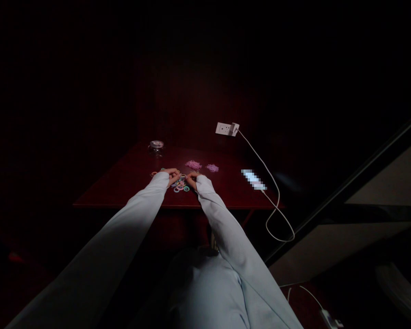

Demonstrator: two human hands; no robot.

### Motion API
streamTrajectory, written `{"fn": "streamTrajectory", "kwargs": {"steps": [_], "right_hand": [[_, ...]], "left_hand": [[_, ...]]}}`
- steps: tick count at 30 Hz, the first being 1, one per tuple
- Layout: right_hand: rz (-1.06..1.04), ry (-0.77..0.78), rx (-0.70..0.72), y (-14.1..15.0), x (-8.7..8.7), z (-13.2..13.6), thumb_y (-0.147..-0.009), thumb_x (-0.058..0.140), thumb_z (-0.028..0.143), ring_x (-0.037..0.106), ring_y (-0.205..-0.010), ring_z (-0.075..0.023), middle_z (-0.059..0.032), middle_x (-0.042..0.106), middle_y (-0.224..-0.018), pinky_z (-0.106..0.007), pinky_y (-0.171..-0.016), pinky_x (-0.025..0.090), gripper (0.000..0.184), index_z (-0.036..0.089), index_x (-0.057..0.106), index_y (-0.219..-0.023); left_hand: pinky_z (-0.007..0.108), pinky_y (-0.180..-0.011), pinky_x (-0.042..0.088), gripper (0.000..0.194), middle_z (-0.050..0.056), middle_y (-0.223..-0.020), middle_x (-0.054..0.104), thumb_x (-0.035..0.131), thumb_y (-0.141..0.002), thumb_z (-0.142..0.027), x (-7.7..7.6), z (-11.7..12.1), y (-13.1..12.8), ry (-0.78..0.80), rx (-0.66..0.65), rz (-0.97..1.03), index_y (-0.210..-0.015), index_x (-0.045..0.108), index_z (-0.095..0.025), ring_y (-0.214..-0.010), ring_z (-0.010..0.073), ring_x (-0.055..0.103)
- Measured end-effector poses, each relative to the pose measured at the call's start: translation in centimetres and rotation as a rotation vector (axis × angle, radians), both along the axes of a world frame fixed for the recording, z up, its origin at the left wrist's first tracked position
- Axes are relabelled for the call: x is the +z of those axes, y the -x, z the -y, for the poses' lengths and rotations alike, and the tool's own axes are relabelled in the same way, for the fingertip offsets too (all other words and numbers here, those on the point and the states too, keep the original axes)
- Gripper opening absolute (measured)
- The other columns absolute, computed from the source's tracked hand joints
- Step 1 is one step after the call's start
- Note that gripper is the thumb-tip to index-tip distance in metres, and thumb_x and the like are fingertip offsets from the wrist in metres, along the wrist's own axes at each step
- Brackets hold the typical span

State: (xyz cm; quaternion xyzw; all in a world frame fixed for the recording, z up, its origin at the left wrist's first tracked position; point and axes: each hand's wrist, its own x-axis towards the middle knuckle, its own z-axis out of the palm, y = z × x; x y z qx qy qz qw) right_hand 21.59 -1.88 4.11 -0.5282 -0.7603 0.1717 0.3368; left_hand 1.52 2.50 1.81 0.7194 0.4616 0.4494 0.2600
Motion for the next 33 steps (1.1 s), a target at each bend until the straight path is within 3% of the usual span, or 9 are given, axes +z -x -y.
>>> {"fn": "streamTrajectory", "kwargs": {"steps": [9, 20, 28, 33], "right_hand": [[0.031, 0.002, -0.03, -0.1, -0.1, 0.0, -0.101, 0.056, 0.052, 0.066, -0.084, -0.0163, 0.0031, 0.077, -0.091, -0.024, -0.077, 0.047, 0.033, 0.028, 0.079, -0.097], [0.034, 0.0, -0.027, 0.0, 0.1, 0.1, -0.102, 0.053, 0.054, 0.067, -0.088, -0.0163, 0.0028, 0.079, -0.096, -0.024, -0.081, 0.047, 0.037, 0.028, 0.079, -0.097], [0.046, 0.004, -0.039, -0.1, -0.1, 0.0, -0.102, 0.053, 0.057, 0.066, -0.085, -0.0156, 0.0032, 0.077, -0.09, -0.023, -0.077, 0.045, 0.04, 0.028, 0.079, -0.097], [0.045, -0.016, -0.035, -0.1, -0.3, -0.2, -0.102, 0.054, 0.053, 0.066, -0.085, -0.0161, 0.003, 0.078, -0.091, -0.023, -0.077, 0.046, 0.036, 0.028, 0.079, -0.094]], "left_hand": [[0.024, -0.05, 0.024, 0.021, -0.006, -0.049, 0.042, 0.066, -0.079, -0.033, 0.4, 0.4, -0.2, 0.041, 0.018, -0.025, -0.064, 0.06, -0.019, -0.049, 0.0099, 0.036], [0.024, -0.049, 0.023, 0.016, -0.007, -0.047, 0.043, 0.068, -0.076, -0.029, 0.8, 0.8, -0.2, 0.042, 0.041, -0.034, -0.065, 0.063, -0.02, -0.048, 0.01, 0.035], [0.024, -0.048, 0.022, 0.023, -0.006, -0.046, 0.042, 0.067, -0.078, -0.04, 0.2, 0.2, 0.0, -0.007, 0.0, -0.026, -0.067, 0.065, -0.02, -0.049, 0.0107, 0.035], [0.025, -0.05, 0.024, 0.023, -0.005, -0.047, 0.045, 0.066, -0.079, -0.041, 0.2, 0.2, 0.1, -0.007, 0.046, -0.058, -0.068, 0.066, -0.02, -0.05, 0.0115, 0.037]]}}
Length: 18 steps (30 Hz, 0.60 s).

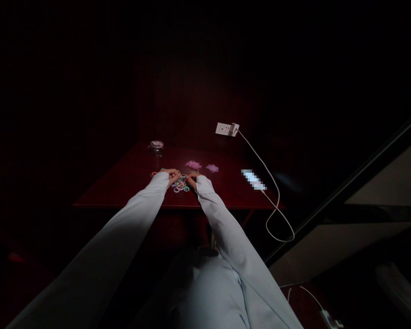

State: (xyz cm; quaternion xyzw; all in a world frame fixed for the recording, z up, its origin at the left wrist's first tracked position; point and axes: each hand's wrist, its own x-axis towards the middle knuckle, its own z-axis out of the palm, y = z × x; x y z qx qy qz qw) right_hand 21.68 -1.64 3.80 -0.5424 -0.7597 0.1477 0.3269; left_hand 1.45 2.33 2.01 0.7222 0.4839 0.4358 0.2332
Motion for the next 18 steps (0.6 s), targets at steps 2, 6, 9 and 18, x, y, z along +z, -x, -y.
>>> {"fn": "streamTrajectory", "kwargs": {"steps": [2, 6, 9, 18], "right_hand": [[0.009, -0.002, -0.005, 0.0, -0.2, -0.2, -0.102, 0.055, 0.052, 0.066, -0.085, -0.0159, 0.003, 0.078, -0.091, -0.023, -0.076, 0.046, 0.035, 0.028, 0.079, -0.094], [0.008, -0.01, -0.021, -0.1, -0.6, -0.6, -0.102, 0.056, 0.05, 0.066, -0.085, -0.0156, 0.002, 0.078, -0.092, -0.023, -0.076, 0.046, 0.033, 0.027, 0.079, -0.096], [-0.017, -0.037, -0.006, -0.1, -0.9, -1.0, -0.1, 0.057, 0.045, 0.066, -0.088, -0.016, 0.0004, 0.078, -0.096, -0.023, -0.079, 0.047, 0.029, 0.025, 0.078, -0.095], [-0.176, -0.143, -0.089, -0.1, -1.1, -1.6, -0.094, 0.051, 0.036, 0.061, -0.083, -0.0186, -0.0039, 0.07, -0.085, -0.027, -0.079, 0.048, 0.026, 0.022, 0.067, -0.079]], "left_hand": [[0.025, -0.051, 0.024, 0.022, -0.005, -0.047, 0.045, 0.065, -0.079, -0.04, 0.0, 0.1, 0.0, 0.013, 0.03, -0.021, -0.067, 0.066, -0.021, -0.049, 0.0117, 0.038], [0.027, -0.051, 0.023, 0.02, -0.006, -0.047, 0.046, 0.063, -0.078, -0.038, 0.0, 0.3, 0.1, 0.019, 0.077, -0.061, -0.068, 0.067, -0.021, -0.048, 0.0119, 0.036], [0.026, -0.051, 0.023, 0.02, -0.005, -0.048, 0.049, 0.063, -0.077, -0.039, 0.2, 0.4, 0.3, -0.009, 0.111, -0.072, -0.068, 0.067, -0.022, -0.05, 0.0128, 0.039], [0.027, -0.058, 0.03, 0.025, -0.003, -0.06, 0.06, 0.059, -0.085, -0.038, 1.6, 1.8, 0.4, -0.006, 0.325, -0.071, -0.065, 0.059, -0.023, -0.059, 0.0145, 0.047]]}}
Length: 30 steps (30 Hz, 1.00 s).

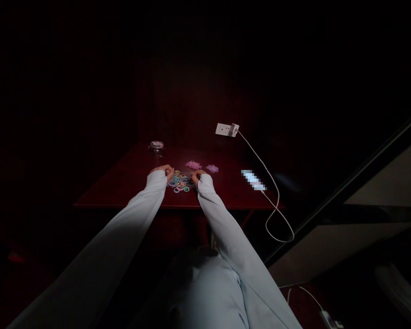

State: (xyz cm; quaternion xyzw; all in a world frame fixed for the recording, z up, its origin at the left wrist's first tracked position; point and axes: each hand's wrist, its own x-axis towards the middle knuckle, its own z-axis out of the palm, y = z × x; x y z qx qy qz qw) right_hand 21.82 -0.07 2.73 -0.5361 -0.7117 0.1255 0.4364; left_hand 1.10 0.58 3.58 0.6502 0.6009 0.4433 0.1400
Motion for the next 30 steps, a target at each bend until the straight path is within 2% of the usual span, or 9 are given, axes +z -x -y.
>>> {"fn": "streamTrajectory", "kwargs": {"steps": [8, 13, 19, 24, 30], "right_hand": [[0.001, -0.026, -0.04, -0.1, 0.1, 0.0, -0.091, 0.051, 0.033, 0.06, -0.084, -0.0188, -0.0044, 0.069, -0.085, -0.028, -0.083, 0.048, 0.024, 0.021, 0.065, -0.076], [0.057, 0.001, -0.036, 0.0, 0.3, 0.2, -0.096, 0.051, 0.034, 0.061, -0.085, -0.0184, -0.0038, 0.071, -0.088, -0.027, -0.081, 0.047, 0.027, 0.021, 0.069, -0.08], [0.225, 0.019, -0.032, 0.2, 0.7, 0.5, -0.104, 0.052, 0.037, 0.061, -0.103, -0.0215, -0.0052, 0.076, -0.098, -0.032, -0.097, 0.043, 0.031, 0.022, 0.076, -0.09], [0.238, 0.03, 0.016, 0.3, 0.5, 0.5, -0.106, 0.053, 0.043, 0.06, -0.104, -0.0206, -0.0035, 0.077, -0.1, -0.031, -0.098, 0.042, 0.033, 0.025, 0.079, -0.097], [0.237, 0.013, 0.06, 0.1, 0.0, 0.1, -0.106, 0.055, 0.043, 0.058, -0.103, -0.02, -0.0017, 0.078, -0.102, -0.029, -0.094, 0.043, 0.031, 0.026, 0.079, -0.096]], "left_hand": [[0.03, -0.062, 0.029, 0.025, -0.002, -0.058, 0.057, 0.06, -0.087, -0.034, 0.4, 0.3, 0.2, -0.035, 0.038, -0.032, -0.065, 0.056, -0.024, -0.06, 0.0164, 0.048], [0.03, -0.063, 0.03, 0.027, -0.002, -0.059, 0.059, 0.06, -0.088, -0.034, 0.3, 0.3, 0.0, -0.03, 0.014, -0.053, -0.063, 0.056, -0.023, -0.06, 0.0161, 0.05], [0.03, -0.069, 0.034, 0.023, -0.001, -0.065, 0.067, 0.064, -0.087, -0.035, 0.3, 0.3, -0.5, -0.062, 0.022, -0.171, -0.068, 0.063, -0.023, -0.067, 0.017, 0.054], [0.029, -0.074, 0.037, 0.021, -0.001, -0.069, 0.071, 0.064, -0.087, -0.035, -0.1, -0.1, -0.5, -0.083, -0.075, -0.217, -0.07, 0.066, -0.022, -0.07, 0.0173, 0.056], [0.03, -0.057, 0.028, 0.018, -0.001, -0.064, 0.062, 0.063, -0.083, -0.036, -1.0, -1.2, -0.5, -0.037, -0.226, -0.156, -0.072, 0.068, -0.022, -0.057, 0.0152, 0.046]]}}
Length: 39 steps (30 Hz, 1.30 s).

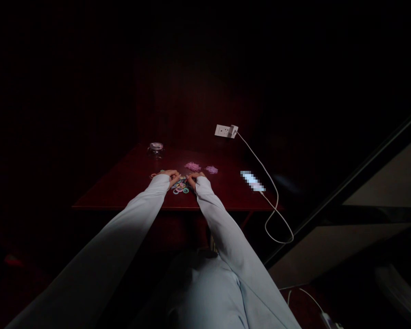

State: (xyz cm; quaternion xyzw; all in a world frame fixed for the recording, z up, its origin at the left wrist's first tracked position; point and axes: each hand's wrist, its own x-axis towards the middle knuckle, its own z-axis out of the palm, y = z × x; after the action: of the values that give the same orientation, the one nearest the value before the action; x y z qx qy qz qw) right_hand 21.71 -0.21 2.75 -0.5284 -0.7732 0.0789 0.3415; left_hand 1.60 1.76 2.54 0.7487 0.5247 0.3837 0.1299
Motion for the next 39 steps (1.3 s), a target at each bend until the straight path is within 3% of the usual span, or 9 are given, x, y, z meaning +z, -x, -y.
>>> {"fn": "streamTrajectory", "kwargs": {"steps": [5, 14, 22, 27, 33, 39], "right_hand": [[-0.017, -0.005, 0.004, 0.0, -0.2, -0.2, -0.106, 0.055, 0.044, 0.059, -0.101, -0.0202, -0.0019, 0.078, -0.1, -0.028, -0.092, 0.044, 0.032, 0.026, 0.08, -0.097], [-0.038, -0.012, 0.0, 0.0, -0.1, -0.3, -0.104, 0.057, 0.045, 0.061, -0.104, -0.0208, -0.002, 0.079, -0.102, -0.029, -0.097, 0.045, 0.031, 0.027, 0.082, -0.1], [-0.106, -0.043, -0.02, -0.2, -0.5, -1.1, -0.102, 0.06, 0.042, 0.063, -0.1, -0.0205, -0.0024, 0.079, -0.096, -0.03, -0.096, 0.045, 0.029, 0.025, 0.082, -0.095], [-0.155, -0.013, -0.169, -0.5, -0.1, -1.1, -0.102, 0.059, 0.038, 0.064, -0.104, -0.0207, -0.0024, 0.08, -0.104, -0.032, -0.101, 0.044, 0.026, 0.025, 0.081, -0.097], [-0.183, 0.17, -0.524, -1.1, 1.2, 0.1, -0.103, 0.059, 0.041, 0.062, -0.114, -0.0244, -0.0028, 0.08, -0.106, -0.036, -0.1, 0.041, 0.026, 0.028, 0.081, -0.104], [-0.141, 0.234, -0.555, -1.2, 1.7, 0.5, -0.102, 0.061, 0.044, 0.058, -0.119, -0.0278, -0.005, 0.081, -0.108, -0.038, -0.099, 0.037, 0.027, 0.028, 0.082, -0.11]], "left_hand": [[0.028, -0.055, 0.026, 0.018, -0.002, -0.062, 0.058, 0.064, -0.081, -0.037, -0.5, -0.3, -0.1, -0.025, -0.045, 0.064, -0.072, 0.067, -0.022, -0.056, 0.0141, 0.042], [0.027, -0.055, 0.027, 0.014, -0.003, -0.059, 0.055, 0.065, -0.08, -0.034, 0.4, 0.5, 0.0, -0.003, -0.063, 0.064, -0.074, 0.069, -0.021, -0.056, 0.0137, 0.043], [0.027, -0.054, 0.027, 0.018, -0.004, -0.057, 0.053, 0.061, -0.08, -0.036, 0.2, 0.3, 0.0, -0.035, -0.07, 0.099, -0.075, 0.07, -0.021, -0.055, 0.0134, 0.043], [0.027, -0.054, 0.027, 0.015, -0.006, -0.051, 0.045, 0.062, -0.081, -0.033, 0.3, 0.5, 0.0, -0.022, -0.053, 0.121, -0.074, 0.069, -0.021, -0.053, 0.0129, 0.041], [0.026, -0.052, 0.026, 0.015, -0.006, -0.051, 0.046, 0.063, -0.08, -0.032, 0.6, 0.9, 0.0, -0.021, -0.041, 0.126, -0.072, 0.068, -0.021, -0.051, 0.012, 0.039], [0.027, -0.053, 0.026, 0.015, -0.006, -0.054, 0.05, 0.063, -0.08, -0.033, 0.9, 1.1, -0.1, 0.016, -0.022, 0.114, -0.073, 0.07, -0.021, -0.052, 0.0119, 0.041]]}}
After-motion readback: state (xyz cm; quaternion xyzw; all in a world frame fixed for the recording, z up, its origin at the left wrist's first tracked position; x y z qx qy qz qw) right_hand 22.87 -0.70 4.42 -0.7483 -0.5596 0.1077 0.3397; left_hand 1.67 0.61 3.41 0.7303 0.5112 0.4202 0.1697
